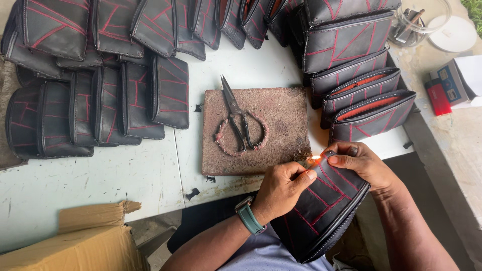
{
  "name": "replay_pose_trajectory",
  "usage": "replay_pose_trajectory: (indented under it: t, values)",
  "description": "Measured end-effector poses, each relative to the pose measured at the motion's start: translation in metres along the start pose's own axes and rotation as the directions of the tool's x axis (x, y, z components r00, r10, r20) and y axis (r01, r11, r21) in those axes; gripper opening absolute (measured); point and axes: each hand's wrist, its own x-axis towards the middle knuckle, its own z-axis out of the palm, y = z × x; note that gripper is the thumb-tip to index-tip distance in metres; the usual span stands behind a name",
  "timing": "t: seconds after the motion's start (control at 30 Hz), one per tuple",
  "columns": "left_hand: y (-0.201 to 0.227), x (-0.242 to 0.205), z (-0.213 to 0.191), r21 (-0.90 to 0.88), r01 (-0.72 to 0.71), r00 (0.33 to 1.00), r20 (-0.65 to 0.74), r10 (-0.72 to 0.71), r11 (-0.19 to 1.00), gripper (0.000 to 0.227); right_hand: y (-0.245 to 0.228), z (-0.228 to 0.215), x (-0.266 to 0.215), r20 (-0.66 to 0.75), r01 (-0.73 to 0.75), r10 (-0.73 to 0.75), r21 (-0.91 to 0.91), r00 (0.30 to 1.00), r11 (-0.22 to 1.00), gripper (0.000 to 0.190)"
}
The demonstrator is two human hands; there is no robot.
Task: The person uses shears to trim excess material from the edges of a black pouch with red stitching, then uses a lighter to seal the cut edges. The person repeats this process on multiple pouches, stacking the finished items on the table.
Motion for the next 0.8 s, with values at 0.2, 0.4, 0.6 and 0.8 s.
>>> replay_pose_trajectory:
  t: [0.2,0.4,0.6,0.8]
  values:
    - [0.000,0.004,-0.001,-0.029,-0.015,1.000,-0.003,0.014,0.999,0.033,-0.008,0.003,0.001,0.038,-0.002,0.002,0.006,0.999,1.000,0.023]
    - [0.012,-0.014,0.001,0.071,-0.155,0.988,0.002,0.156,0.985,0.032,-0.023,0.012,-0.035,-0.003,0.172,-0.177,-0.207,0.984,0.963,0.039]
    - [0.016,-0.030,-0.004,0.002,-0.163,0.986,-0.031,0.163,0.987,0.027,-0.028,0.022,-0.087,0.017,0.252,-0.255,-0.213,0.967,0.944,0.073]
    - [0.026,-0.032,-0.014,-0.014,-0.122,0.991,0.053,0.123,0.992,0.036,-0.011,0.024,-0.099,-0.146,0.139,-0.168,-0.190,0.975,0.972,0.053]
